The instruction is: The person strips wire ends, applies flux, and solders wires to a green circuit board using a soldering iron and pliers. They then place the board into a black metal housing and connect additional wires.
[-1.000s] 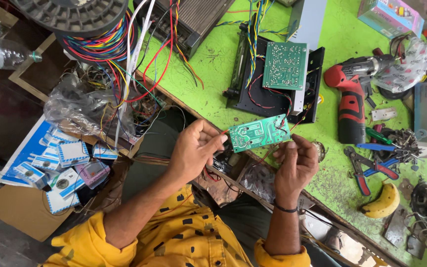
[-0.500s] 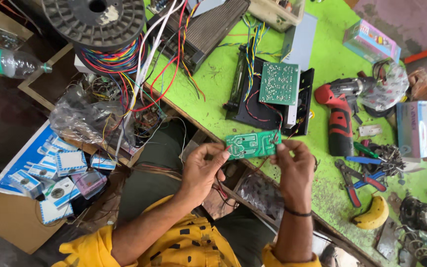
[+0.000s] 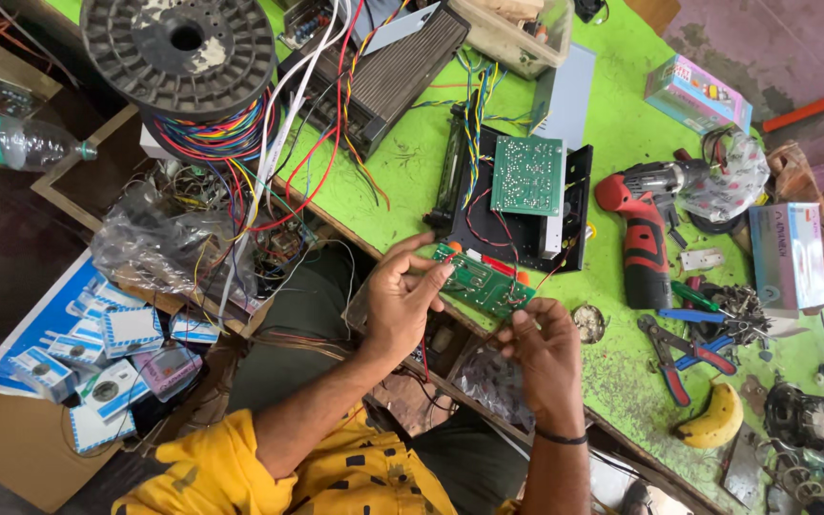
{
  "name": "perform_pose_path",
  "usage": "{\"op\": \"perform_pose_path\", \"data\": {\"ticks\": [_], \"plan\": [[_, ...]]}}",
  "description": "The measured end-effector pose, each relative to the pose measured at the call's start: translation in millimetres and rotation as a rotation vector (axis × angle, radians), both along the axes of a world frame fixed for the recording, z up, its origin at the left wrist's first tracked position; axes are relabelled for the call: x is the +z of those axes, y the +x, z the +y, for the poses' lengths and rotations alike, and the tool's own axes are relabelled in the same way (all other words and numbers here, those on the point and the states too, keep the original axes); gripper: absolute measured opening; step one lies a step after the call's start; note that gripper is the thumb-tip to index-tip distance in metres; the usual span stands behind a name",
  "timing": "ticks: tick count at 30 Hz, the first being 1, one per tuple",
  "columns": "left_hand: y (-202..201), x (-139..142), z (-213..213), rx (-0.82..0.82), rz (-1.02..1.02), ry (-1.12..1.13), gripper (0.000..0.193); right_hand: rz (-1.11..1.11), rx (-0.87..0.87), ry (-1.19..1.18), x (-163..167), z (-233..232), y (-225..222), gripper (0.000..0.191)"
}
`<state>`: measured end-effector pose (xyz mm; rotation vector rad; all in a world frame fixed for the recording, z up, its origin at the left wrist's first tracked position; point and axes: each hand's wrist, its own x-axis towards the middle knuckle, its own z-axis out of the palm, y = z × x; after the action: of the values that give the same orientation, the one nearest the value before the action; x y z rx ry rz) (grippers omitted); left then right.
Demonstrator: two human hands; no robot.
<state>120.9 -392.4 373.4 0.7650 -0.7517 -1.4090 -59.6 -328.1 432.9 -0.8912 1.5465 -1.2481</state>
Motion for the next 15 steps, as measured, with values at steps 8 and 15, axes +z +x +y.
{"op": "perform_pose_path", "data": {"ticks": [8, 15], "plan": [[-6.0, 0.2, 6.7, -0.063, 0.159, -0.009, 0.011, -0.018, 0.0, -0.04, 3.3, 0.9, 4.0, 0.009], [-10.4, -2.9, 2.3, -0.03, 0.247, 0.042, 0.007, -0.073, -0.033, -0.049, 5.3, 2.6, 2.2, 0.01]]}}
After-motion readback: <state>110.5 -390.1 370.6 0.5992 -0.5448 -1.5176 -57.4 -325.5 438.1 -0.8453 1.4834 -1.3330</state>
